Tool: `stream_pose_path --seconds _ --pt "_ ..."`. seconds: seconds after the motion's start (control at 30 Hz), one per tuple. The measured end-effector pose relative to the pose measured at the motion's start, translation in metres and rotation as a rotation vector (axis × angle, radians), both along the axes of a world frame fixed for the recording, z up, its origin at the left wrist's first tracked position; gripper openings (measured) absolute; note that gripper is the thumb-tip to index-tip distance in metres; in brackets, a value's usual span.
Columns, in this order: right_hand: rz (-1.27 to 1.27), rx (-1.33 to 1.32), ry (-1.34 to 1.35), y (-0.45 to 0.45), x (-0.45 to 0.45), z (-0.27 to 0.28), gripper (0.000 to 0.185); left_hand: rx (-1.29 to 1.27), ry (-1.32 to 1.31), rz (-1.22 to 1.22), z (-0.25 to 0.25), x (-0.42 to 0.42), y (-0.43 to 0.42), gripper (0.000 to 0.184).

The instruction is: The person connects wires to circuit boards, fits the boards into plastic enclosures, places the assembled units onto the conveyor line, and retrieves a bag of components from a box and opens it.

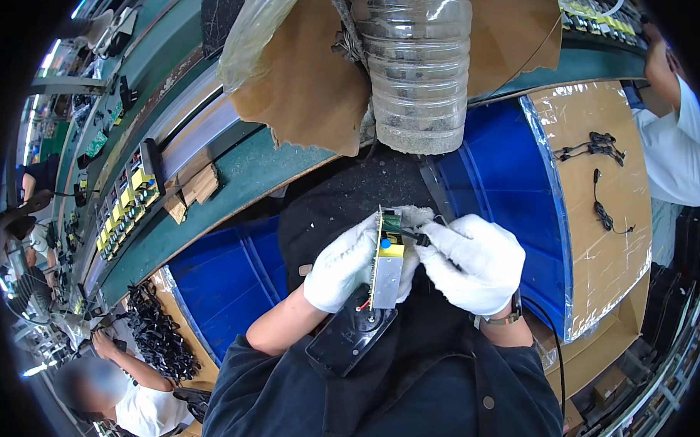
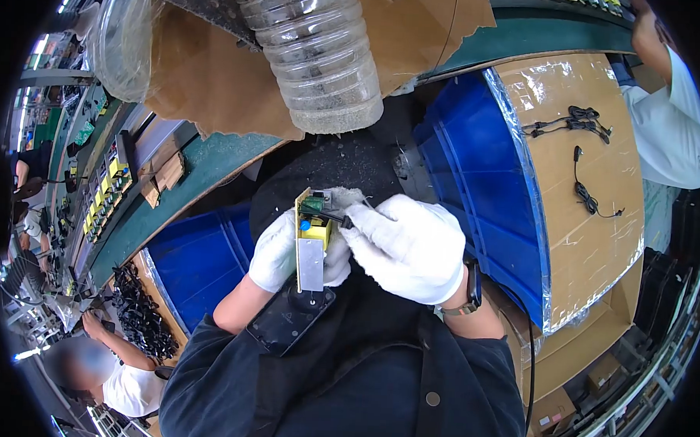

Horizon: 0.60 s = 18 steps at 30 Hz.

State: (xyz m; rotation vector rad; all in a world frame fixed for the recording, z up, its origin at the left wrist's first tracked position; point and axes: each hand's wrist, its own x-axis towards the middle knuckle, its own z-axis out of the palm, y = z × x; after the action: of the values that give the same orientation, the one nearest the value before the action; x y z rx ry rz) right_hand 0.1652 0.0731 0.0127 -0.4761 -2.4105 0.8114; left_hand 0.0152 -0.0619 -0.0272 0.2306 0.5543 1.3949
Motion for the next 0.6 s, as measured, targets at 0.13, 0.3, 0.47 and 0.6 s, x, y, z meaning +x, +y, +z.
stream_pose_path --seconds 0.13,0.3,0.47,0.6 --pt "-0.079 -0.058 0.150 0.005 -0.005 -0.012 0.031 0.052 0.180 -0.038 0.009 -0.011 0.010 0.075" --pt "-0.002 0.044 0.136 0.016 0.004 -0.030 0.043 -0.056 0.267 -0.038 0.021 -0.012 0.022 0.073" --pt "-0.114 0.032 0.076 0.015 -0.001 -0.026 0.042 -0.064 0.391 0.116 0.009 -0.007 0.033 0.063" --pt "-0.242 -0.199 0.298 0.017 0.001 -0.035 0.036 -0.092 0.280 0.124 0.012 -0.014 0.039 0.052"
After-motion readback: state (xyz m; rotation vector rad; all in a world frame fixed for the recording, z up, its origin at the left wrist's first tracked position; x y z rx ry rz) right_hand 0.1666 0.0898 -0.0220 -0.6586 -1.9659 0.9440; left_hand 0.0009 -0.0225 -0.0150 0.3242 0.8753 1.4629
